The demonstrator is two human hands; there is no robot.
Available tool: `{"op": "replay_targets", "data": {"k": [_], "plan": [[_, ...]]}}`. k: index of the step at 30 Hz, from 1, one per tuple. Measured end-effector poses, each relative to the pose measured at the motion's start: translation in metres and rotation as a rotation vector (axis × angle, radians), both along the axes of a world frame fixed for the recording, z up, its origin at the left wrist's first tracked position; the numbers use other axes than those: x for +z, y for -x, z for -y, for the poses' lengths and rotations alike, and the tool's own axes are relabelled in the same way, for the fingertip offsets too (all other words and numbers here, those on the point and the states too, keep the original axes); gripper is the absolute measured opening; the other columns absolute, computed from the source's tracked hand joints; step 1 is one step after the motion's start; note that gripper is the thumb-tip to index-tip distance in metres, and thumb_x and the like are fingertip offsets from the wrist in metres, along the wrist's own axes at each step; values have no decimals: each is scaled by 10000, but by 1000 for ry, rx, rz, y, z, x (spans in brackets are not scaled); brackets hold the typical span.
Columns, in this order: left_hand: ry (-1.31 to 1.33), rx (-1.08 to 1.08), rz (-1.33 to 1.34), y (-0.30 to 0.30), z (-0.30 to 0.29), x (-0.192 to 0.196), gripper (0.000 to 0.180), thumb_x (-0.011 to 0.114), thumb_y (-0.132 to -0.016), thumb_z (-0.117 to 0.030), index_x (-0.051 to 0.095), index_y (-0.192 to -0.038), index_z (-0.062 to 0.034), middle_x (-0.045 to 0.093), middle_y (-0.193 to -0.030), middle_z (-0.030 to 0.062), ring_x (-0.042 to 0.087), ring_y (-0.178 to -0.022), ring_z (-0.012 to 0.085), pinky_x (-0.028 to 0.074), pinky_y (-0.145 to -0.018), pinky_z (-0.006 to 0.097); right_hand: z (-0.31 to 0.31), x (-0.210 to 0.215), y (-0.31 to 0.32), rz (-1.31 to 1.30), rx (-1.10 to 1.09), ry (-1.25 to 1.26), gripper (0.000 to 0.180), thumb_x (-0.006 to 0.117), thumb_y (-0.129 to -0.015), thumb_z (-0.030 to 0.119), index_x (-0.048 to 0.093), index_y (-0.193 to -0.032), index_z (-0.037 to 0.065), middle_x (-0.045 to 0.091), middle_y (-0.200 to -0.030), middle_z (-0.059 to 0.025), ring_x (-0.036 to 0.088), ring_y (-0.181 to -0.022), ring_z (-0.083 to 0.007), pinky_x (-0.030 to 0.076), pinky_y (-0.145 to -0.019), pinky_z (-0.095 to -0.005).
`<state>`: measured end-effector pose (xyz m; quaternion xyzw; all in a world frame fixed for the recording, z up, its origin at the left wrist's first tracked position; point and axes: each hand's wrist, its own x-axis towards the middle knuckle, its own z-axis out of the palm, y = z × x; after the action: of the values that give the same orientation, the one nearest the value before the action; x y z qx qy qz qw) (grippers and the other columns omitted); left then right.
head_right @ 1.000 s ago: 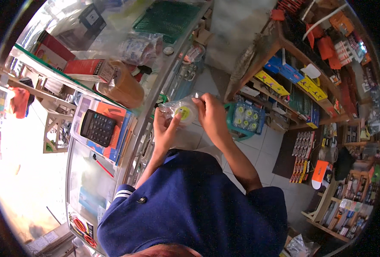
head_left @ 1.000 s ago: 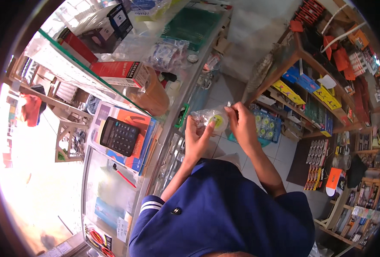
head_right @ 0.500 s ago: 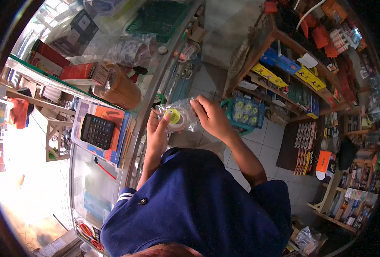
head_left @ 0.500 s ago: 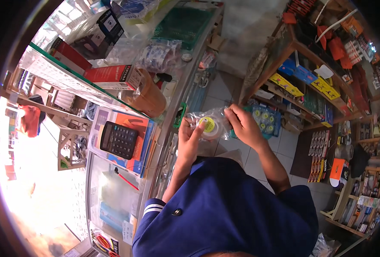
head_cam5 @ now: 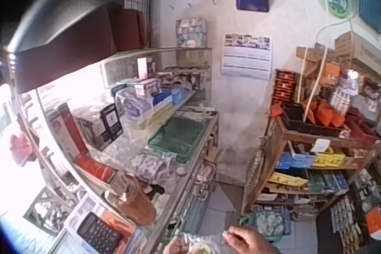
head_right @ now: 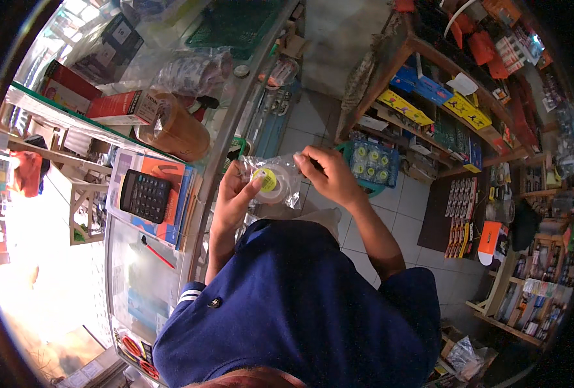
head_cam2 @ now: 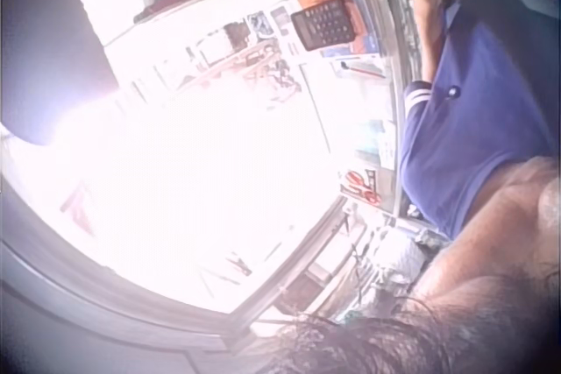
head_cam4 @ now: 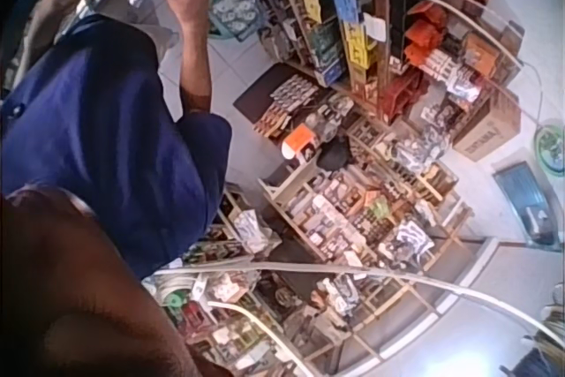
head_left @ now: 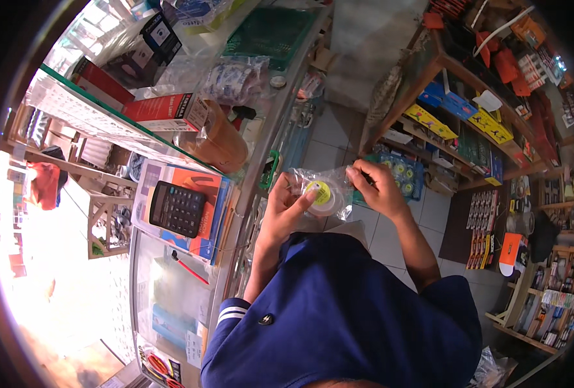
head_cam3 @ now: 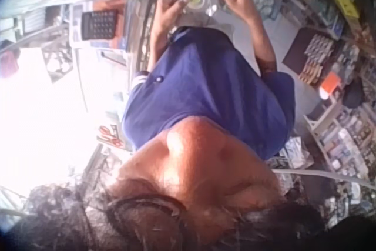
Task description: The person picks up a white tube and places it on a shelf, then picks up a plastic bag containing a small round object and places it on a glass counter top.
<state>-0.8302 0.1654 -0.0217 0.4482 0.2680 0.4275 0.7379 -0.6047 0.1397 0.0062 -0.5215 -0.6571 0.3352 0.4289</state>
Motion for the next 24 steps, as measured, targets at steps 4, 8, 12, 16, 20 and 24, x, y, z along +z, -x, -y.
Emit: {"op": "replay_targets", "data": {"k": [4,8,12,16,20,24], "plan": [[106,30,110,-2,1,-2,299,643,-921,-80,470,-1150,3,658,-1009,107,654,-942,176,545,-819,327,4,-11,6,-275,-59,96,309,545,-993,222,542,-761,18,536,-645,-2,454,-595,-47,370,-530,-252],[232,196,319,-13,8,-15,336,635,-915,-79,485,-1208,-11,645,-1082,125,645,-1015,229,523,-905,392,11,-24,15,-346,-90,0,280,575,-969,219,559,-768,25,587,-693,-5,458,-611,-44,357,-539,-238],[206,278,380,-10,10,-22,298,657,-900,-107,541,-1155,-8,644,-1077,114,642,-1006,232,509,-918,393,17,-24,7,-98,47,-107,196,629,-912,199,620,-825,23,630,-745,-12,527,-640,-76,372,-552,-245],[149,339,312,-7,15,-14,296,731,-837,-48,586,-1090,3,670,-975,78,652,-909,164,506,-867,324,14,-11,-5,-85,76,-93,151,648,-881,179,665,-928,37,659,-841,-23,597,-733,-110,421,-622,-252],[-34,329,36,-4,22,-6,288,758,-820,-48,616,-1058,28,674,-937,66,641,-893,136,494,-849,279,16,7,16,-197,-24,31,231,608,-940,237,668,-1000,22,658,-967,-51,611,-872,-112,453,-745,-252],[-153,232,-93,-1,28,-1,249,755,-828,-34,631,-1028,47,666,-965,74,626,-913,119,494,-831,261,22,8,41,-394,-19,116,178,598,-962,155,662,-1004,-6,644,-1023,-61,591,-947,-95,463,-809,-239]]}}
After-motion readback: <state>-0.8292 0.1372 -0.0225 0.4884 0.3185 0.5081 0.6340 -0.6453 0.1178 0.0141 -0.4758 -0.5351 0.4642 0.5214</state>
